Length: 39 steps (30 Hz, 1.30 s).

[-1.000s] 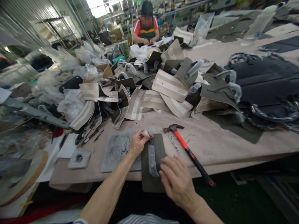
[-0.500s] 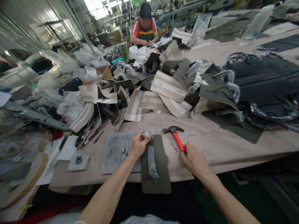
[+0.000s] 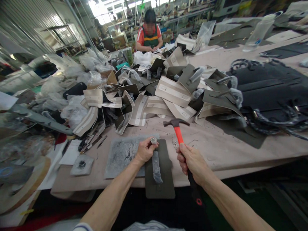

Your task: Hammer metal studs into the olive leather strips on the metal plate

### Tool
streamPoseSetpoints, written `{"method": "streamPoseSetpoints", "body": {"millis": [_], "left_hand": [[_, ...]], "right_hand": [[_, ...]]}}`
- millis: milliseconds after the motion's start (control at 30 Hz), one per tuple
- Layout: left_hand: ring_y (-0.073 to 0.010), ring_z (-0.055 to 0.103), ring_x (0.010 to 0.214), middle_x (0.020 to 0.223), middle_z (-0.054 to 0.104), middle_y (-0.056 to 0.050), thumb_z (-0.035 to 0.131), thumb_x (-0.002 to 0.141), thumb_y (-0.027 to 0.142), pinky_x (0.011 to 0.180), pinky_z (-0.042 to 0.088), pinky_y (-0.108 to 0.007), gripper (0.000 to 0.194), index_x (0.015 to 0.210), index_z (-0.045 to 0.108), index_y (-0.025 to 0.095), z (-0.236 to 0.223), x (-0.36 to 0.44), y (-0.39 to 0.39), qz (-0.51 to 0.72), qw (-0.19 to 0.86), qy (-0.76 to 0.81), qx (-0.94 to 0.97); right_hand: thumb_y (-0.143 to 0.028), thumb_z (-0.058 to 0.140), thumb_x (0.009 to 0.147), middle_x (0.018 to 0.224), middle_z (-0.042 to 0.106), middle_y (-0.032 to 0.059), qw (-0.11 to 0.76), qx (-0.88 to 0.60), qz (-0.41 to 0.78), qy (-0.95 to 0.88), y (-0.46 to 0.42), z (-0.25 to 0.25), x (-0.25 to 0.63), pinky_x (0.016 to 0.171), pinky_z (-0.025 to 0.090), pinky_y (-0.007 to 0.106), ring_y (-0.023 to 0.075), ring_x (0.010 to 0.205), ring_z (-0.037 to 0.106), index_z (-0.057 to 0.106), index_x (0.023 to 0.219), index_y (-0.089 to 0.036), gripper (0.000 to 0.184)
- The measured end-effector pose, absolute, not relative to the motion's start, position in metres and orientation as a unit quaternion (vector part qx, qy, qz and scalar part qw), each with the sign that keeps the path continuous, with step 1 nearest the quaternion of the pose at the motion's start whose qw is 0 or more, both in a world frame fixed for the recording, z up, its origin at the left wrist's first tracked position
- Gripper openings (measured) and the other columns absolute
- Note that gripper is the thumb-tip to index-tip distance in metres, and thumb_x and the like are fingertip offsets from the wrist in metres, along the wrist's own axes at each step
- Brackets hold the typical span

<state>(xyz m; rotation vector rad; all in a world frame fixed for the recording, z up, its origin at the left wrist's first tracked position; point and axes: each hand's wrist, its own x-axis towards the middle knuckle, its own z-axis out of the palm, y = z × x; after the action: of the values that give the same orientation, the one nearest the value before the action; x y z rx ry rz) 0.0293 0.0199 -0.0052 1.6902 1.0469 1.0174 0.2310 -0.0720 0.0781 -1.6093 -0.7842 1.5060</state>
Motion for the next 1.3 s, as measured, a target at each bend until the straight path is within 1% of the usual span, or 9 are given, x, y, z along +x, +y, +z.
{"method": "streamPoseSetpoints", "body": {"millis": [167,300,500,567,767,967,1100,1200,1300], "left_hand": [[-0.0157,0.065,0.072,0.079,0.071,-0.001,0.062,0.081,0.015,0.071,0.05,-0.025,0.009,0.087,0.068,0.018,-0.008,0.029,0.017,0.412,0.422,0.421,0.689],[-0.0161,0.065,0.071,0.079,0.071,-0.001,0.063,0.08,0.017,0.069,0.05,-0.025,0.008,0.086,0.069,0.018,-0.01,0.029,0.017,0.41,0.428,0.431,0.68],[-0.0177,0.066,0.077,0.082,0.072,-0.002,0.063,0.081,0.017,0.074,0.051,-0.026,0.009,0.087,0.07,0.019,-0.007,0.029,0.017,0.406,0.433,0.418,0.688],[-0.0177,0.066,0.076,0.081,0.072,-0.002,0.064,0.081,0.016,0.073,0.051,-0.026,0.009,0.086,0.07,0.019,-0.007,0.029,0.017,0.4,0.431,0.423,0.689],[-0.0164,0.063,0.072,0.077,0.07,-0.001,0.063,0.082,0.014,0.069,0.048,-0.025,0.012,0.089,0.071,0.019,-0.01,0.03,0.015,0.401,0.435,0.421,0.687],[-0.0165,0.063,0.074,0.08,0.07,-0.001,0.063,0.08,0.013,0.071,0.048,-0.025,0.01,0.086,0.069,0.019,-0.008,0.031,0.016,0.405,0.432,0.411,0.693],[-0.017,0.064,0.074,0.08,0.07,-0.002,0.064,0.081,0.014,0.071,0.049,-0.025,0.008,0.084,0.069,0.019,-0.005,0.029,0.016,0.401,0.431,0.415,0.694],[-0.0168,0.064,0.074,0.08,0.071,-0.001,0.066,0.08,0.016,0.071,0.049,-0.025,0.006,0.084,0.07,0.018,-0.005,0.029,0.014,0.399,0.439,0.423,0.685],[-0.0156,0.063,0.072,0.078,0.071,0.0,0.069,0.077,0.019,0.07,0.05,-0.025,0.007,0.083,0.07,0.018,-0.008,0.033,0.015,0.408,0.467,0.437,0.651]], "right_hand": [[-0.051,0.04,0.096,0.056,0.045,-0.0012,0.266,-0.691,0.231,-0.632,-0.078,0.096,0.234,0.051,0.019,0.029,0.014,0.048,0.037,0.046,0.08,-0.022,0.034],[-0.046,0.041,0.098,0.057,0.049,-0.0001,0.127,-0.668,0.161,-0.715,-0.076,0.124,0.246,0.052,0.015,0.031,0.0136,0.046,0.035,0.048,0.081,-0.022,0.029],[-0.052,0.035,0.101,0.062,0.052,0.0,0.456,-0.672,0.013,-0.584,-0.077,0.185,0.233,0.052,0.031,0.028,0.0143,0.05,0.047,0.049,0.086,-0.023,0.035],[-0.051,0.033,0.101,0.059,0.051,0.0006,0.419,-0.681,0.038,-0.599,-0.08,0.164,0.227,0.051,0.029,0.029,0.0147,0.048,0.044,0.047,0.083,-0.024,0.036],[-0.043,0.04,0.1,0.063,0.058,0.0039,0.041,-0.712,0.211,-0.669,-0.085,0.08,0.243,0.054,0.019,0.033,0.0188,0.052,0.05,0.051,0.089,-0.022,0.026],[-0.039,0.029,0.105,0.075,0.063,0.0067,0.049,-0.735,0.258,-0.625,-0.08,0.037,0.265,0.061,0.033,0.031,0.0209,0.068,0.061,0.056,0.094,-0.019,0.035],[-0.034,0.042,0.101,0.106,0.063,0.0169,0.043,-0.742,0.113,-0.659,-0.078,0.02,0.256,0.072,0.042,0.036,0.0287,0.092,0.061,0.056,0.116,-0.012,0.03],[-0.017,0.048,0.094,0.137,0.048,0.0197,0.138,-0.623,0.038,-0.769,-0.082,0.027,0.229,0.09,0.042,0.041,0.0317,0.117,0.05,0.048,0.136,-0.013,0.043],[-0.005,0.048,0.085,0.137,0.05,0.0138,0.131,-0.471,0.073,-0.869,-0.086,0.034,0.193,0.087,0.041,0.039,0.0263,0.107,0.052,0.057,0.125,-0.019,0.044]]}}
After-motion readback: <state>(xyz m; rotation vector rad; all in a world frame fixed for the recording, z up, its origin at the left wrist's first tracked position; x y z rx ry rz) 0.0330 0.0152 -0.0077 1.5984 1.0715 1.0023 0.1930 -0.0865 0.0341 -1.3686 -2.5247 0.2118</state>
